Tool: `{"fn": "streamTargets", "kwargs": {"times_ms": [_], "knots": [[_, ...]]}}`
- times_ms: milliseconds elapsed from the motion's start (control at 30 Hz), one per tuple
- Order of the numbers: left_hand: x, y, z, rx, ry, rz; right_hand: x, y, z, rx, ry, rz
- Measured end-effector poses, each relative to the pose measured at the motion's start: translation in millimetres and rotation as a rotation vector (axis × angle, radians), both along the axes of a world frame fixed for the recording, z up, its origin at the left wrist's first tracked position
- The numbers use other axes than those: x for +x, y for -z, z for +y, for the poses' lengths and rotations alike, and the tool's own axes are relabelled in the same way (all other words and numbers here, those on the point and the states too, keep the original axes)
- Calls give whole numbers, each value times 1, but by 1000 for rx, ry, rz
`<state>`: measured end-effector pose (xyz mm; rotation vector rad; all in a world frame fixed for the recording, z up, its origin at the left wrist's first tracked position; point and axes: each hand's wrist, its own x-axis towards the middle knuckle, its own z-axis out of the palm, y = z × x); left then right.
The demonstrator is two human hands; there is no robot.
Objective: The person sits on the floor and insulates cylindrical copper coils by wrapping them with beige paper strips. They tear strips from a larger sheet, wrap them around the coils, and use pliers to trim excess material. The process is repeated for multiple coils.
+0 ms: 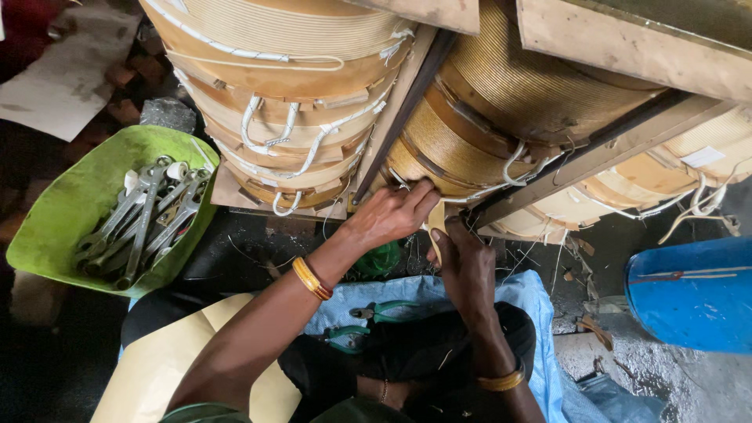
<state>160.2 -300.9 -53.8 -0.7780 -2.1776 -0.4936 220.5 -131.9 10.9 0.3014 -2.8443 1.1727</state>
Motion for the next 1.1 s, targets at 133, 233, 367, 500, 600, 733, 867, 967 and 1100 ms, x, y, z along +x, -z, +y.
{"fn": "streamTargets", "kwargs": {"times_ms": [133, 233, 367, 500, 600, 733, 867, 967, 1100], "knots": [[10, 14, 3, 197, 50, -135, -17, -19, 3, -41, -73, -46], [17, 14, 9, 349, 103, -198, -27, -27, 0, -187, -143, -41], [21, 6, 19, 632, 133, -136, -34, -28, 0, -518, -188, -140], [17, -3, 26, 759, 41, -271, -24, -7, 15, -727, 177, -129], [14, -9, 32, 914, -28, -428, -31, 27, 14, -784, 75, 135], [18, -13, 33, 891, -11, -359, -54, 62, 13, -1129, 9, 116], [23, -18, 31, 848, 36, -282, -61, 68, 15, -1192, -42, 38], [25, -23, 31, 815, 18, -380, -53, 60, 18, -1134, -9, -60], [28, -27, 34, 606, -132, -326, -45, 46, 18, -1043, -148, -103]]}}
